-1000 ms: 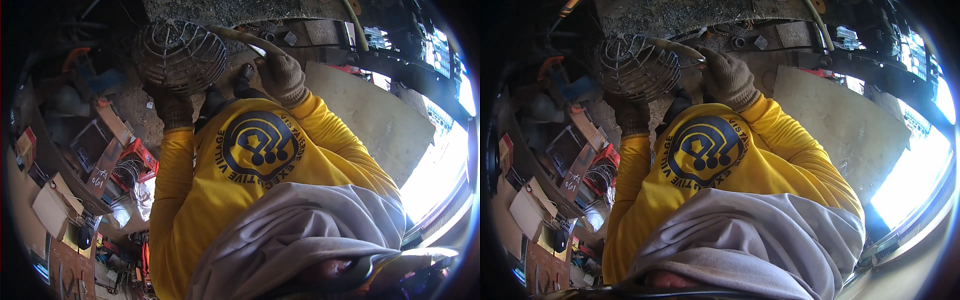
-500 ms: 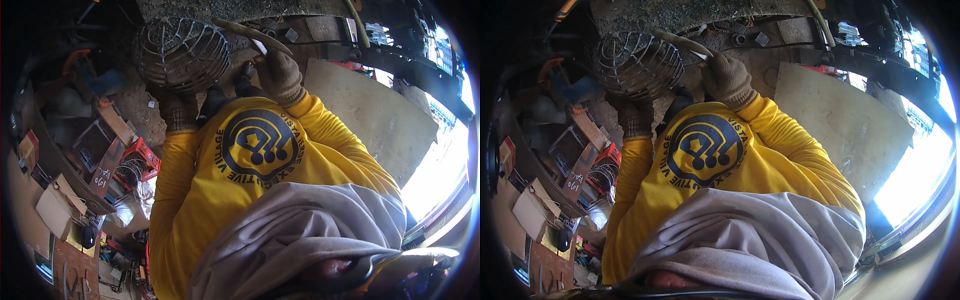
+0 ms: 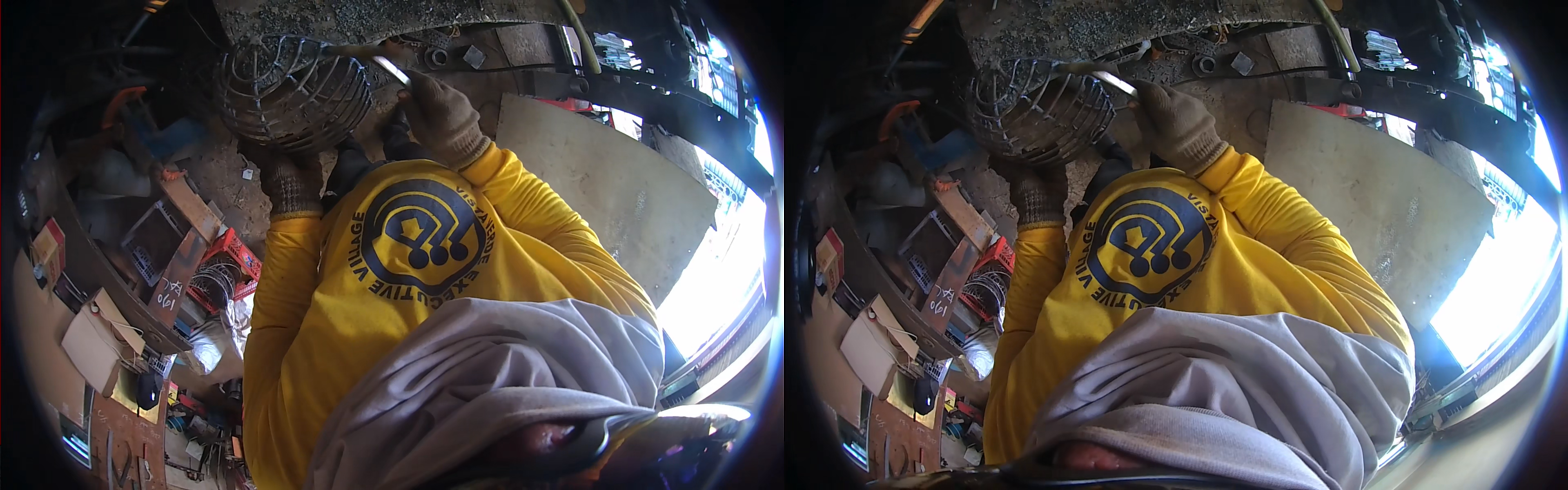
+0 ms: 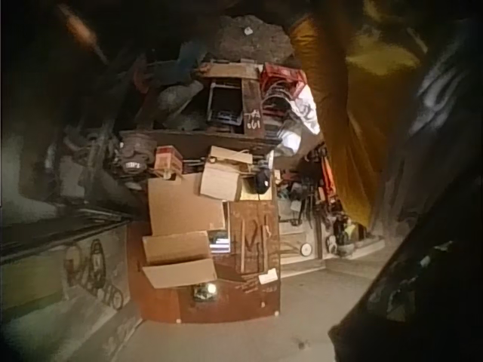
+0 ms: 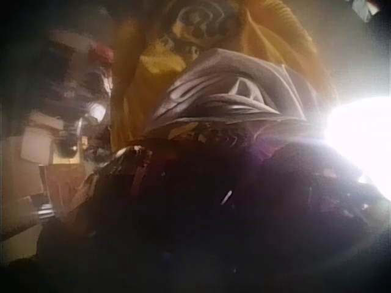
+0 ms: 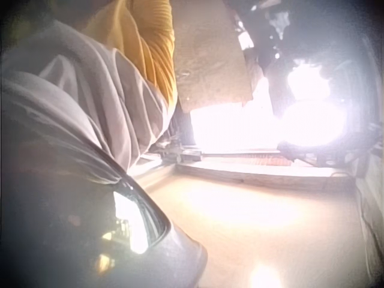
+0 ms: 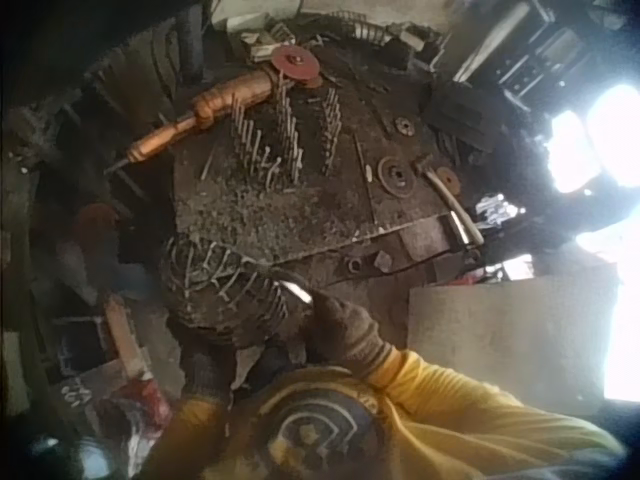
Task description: The person welds a metal wire frame and then uses a handheld power tool to grind the surface of the frame while holding it.
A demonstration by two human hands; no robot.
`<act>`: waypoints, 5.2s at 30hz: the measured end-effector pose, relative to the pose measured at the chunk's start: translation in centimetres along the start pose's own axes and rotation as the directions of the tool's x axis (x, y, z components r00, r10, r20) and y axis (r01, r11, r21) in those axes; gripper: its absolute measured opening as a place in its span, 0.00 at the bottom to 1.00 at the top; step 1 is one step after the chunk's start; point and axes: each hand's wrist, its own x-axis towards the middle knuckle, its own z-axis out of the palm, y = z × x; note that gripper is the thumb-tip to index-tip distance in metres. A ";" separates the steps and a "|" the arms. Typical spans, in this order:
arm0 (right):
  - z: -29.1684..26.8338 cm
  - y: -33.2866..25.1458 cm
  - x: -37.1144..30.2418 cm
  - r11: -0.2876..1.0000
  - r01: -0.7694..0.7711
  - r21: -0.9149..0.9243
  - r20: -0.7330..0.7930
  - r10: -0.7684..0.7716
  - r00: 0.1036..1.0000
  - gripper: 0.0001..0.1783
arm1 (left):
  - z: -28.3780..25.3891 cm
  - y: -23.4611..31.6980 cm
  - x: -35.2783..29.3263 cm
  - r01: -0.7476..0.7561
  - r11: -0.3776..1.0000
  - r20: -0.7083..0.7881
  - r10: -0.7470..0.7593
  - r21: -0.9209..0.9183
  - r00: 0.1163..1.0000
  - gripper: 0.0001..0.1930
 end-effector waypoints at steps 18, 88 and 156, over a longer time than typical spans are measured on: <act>-0.9 -0.3 -0.4 0.998 0.056 0.008 -0.097 -0.055 0.994 0.20 | -0.1 -0.2 0.3 0.007 1.000 -0.048 -0.006 0.008 0.999 0.32; -2.2 -0.7 1.1 0.999 0.032 -0.043 -0.024 -0.033 0.999 0.22 | 2.6 0.0 -0.7 0.221 0.918 0.261 -0.137 -0.328 0.956 0.41; -3.8 -2.4 -0.6 0.998 -0.028 -0.048 -0.011 0.027 1.000 0.22 | 1.1 0.9 -4.0 0.465 0.632 0.410 -0.244 -0.620 0.879 0.41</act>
